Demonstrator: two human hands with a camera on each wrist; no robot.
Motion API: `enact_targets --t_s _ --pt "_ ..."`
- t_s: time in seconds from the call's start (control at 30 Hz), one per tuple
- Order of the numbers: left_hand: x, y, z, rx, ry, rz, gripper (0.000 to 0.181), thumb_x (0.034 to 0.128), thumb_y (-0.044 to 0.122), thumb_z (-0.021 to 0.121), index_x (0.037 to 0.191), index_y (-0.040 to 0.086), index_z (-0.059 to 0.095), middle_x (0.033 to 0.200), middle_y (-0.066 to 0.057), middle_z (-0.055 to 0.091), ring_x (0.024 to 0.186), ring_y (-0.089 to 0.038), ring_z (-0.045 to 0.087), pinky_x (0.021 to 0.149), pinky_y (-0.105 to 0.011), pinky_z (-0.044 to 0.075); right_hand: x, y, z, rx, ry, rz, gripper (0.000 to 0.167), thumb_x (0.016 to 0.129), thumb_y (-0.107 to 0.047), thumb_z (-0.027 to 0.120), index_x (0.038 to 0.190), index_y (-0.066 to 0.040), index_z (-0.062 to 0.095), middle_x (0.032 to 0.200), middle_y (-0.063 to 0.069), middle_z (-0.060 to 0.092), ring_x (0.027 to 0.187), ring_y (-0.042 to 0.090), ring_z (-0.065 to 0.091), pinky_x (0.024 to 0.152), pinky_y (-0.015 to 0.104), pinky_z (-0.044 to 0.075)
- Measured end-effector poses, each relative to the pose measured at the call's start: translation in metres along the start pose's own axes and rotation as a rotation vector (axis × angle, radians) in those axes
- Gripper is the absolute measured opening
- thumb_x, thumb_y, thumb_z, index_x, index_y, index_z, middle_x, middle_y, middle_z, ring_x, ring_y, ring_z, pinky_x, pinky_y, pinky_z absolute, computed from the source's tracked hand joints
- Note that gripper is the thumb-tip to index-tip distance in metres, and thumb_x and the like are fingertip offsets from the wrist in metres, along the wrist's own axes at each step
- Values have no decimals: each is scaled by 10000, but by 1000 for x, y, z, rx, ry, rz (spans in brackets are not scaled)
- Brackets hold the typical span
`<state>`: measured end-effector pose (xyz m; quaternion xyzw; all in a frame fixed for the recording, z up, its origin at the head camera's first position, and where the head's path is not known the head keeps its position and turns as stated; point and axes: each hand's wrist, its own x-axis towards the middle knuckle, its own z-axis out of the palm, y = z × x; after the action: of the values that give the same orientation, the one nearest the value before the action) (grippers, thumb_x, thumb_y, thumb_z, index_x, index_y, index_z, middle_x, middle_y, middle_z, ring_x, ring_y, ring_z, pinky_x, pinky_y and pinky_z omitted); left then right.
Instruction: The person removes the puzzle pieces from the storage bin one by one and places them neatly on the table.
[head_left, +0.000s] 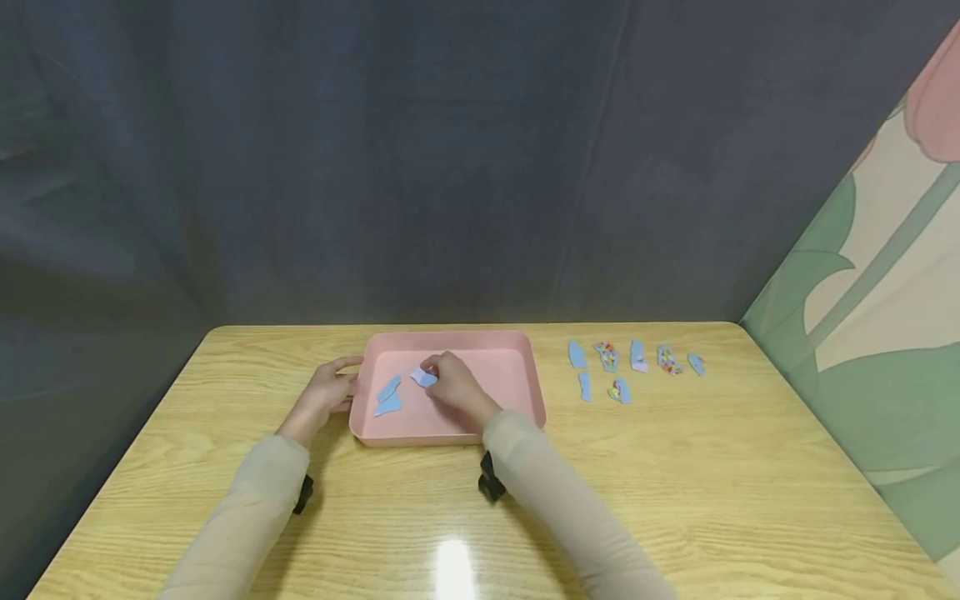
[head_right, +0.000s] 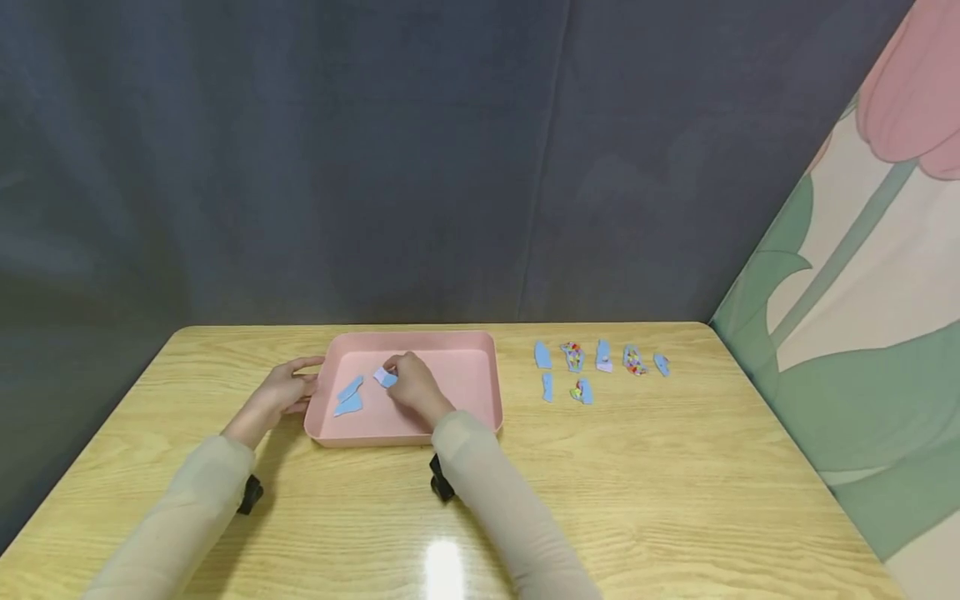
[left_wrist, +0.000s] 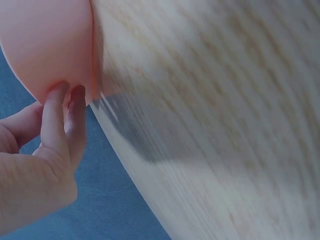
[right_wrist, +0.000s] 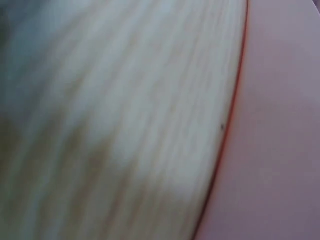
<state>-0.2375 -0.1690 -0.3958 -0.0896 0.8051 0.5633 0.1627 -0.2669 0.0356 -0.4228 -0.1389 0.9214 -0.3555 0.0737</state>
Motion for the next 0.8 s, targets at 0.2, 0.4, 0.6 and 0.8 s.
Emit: enact_targets --t_s 0.2,0.4,0.6,0.8 --pt "1 -1 -2 2 -6 -5 515 995 24 380 1499 53 279 1476 -268 381 1267 -360 517 881 -321 554 -3 0 -2 109 1 54 395 766 152 520 1089 -8 680 1083 146 664 898 186 536 776 269 458" --pt "2 -1 -2 -4 -8 -11 514 993 14 362 1499 59 282 1484 -263 372 1274 -360 511 880 -324 555 -12 -5 -10 253 -28 134 402 754 101 444 1068 -17 666 1070 129 631 806 167 457 662 246 381" --pt "1 2 -1 -9 -9 -17 536 978 -6 377 1500 63 280 1503 -262 342 1293 -359 493 853 -304 557 -14 -7 -20 505 -100 217 453 774 72 467 1196 -14 606 1100 154 593 703 133 473 623 212 427" --pt "2 -1 -1 -12 -11 -15 549 971 -11 404 1501 59 277 1504 -270 332 1285 -359 499 832 -290 560 -16 -5 -26 569 -129 221 481 796 65 498 1258 -40 583 1207 145 594 771 145 516 728 244 468"
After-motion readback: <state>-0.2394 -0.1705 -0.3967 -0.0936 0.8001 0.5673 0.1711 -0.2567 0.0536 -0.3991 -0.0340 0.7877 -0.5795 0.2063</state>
